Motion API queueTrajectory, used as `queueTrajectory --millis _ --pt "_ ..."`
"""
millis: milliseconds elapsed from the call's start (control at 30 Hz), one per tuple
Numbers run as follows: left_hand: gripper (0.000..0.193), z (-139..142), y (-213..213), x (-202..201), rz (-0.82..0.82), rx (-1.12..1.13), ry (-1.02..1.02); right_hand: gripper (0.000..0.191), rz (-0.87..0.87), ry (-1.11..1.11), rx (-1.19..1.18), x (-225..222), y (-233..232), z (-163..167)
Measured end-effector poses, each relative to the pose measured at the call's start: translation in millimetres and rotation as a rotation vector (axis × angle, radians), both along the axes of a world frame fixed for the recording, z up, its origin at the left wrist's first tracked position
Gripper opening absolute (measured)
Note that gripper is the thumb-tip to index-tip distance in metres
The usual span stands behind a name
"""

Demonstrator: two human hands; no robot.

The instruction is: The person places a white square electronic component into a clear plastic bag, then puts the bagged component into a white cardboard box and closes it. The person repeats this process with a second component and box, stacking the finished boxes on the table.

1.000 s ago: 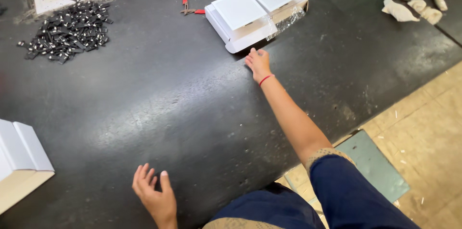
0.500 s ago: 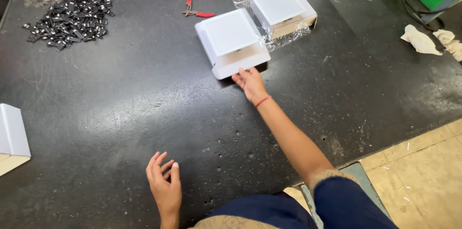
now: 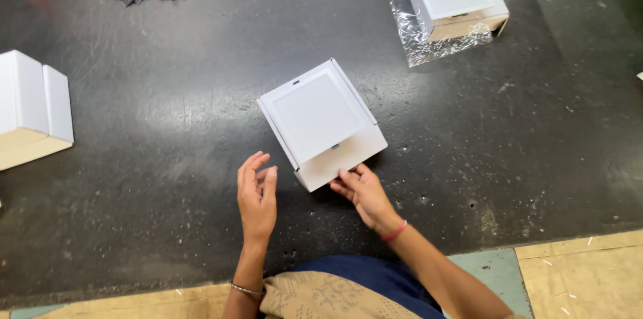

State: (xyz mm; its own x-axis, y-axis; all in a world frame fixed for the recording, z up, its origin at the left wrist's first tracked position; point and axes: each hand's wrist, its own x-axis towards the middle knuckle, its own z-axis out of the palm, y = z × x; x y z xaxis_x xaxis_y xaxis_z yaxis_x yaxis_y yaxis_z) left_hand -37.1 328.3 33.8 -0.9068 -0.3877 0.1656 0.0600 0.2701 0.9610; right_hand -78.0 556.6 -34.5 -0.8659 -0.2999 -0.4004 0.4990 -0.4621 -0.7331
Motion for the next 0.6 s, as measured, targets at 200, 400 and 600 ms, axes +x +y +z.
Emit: queueTrajectory --millis 200,400,600 --pt "0.029 -11.1 -3.0 -3.0 0.005 0.245 -0.092 0.027 0.065 -0.077 -0.007 29.6 -16.1 8.9" --pt "0.040 2.2 4.9 -10.1 0.019 0.303 -0.179 0.031 0.084 -0.058 -0.068 22.0 -4.4 26.2" --pt "0.089 46.0 8.7 -3.2 -0.038 -0.632 0.298 0.031 0.174 -0.039 0.012 19.8 1.5 33.0"
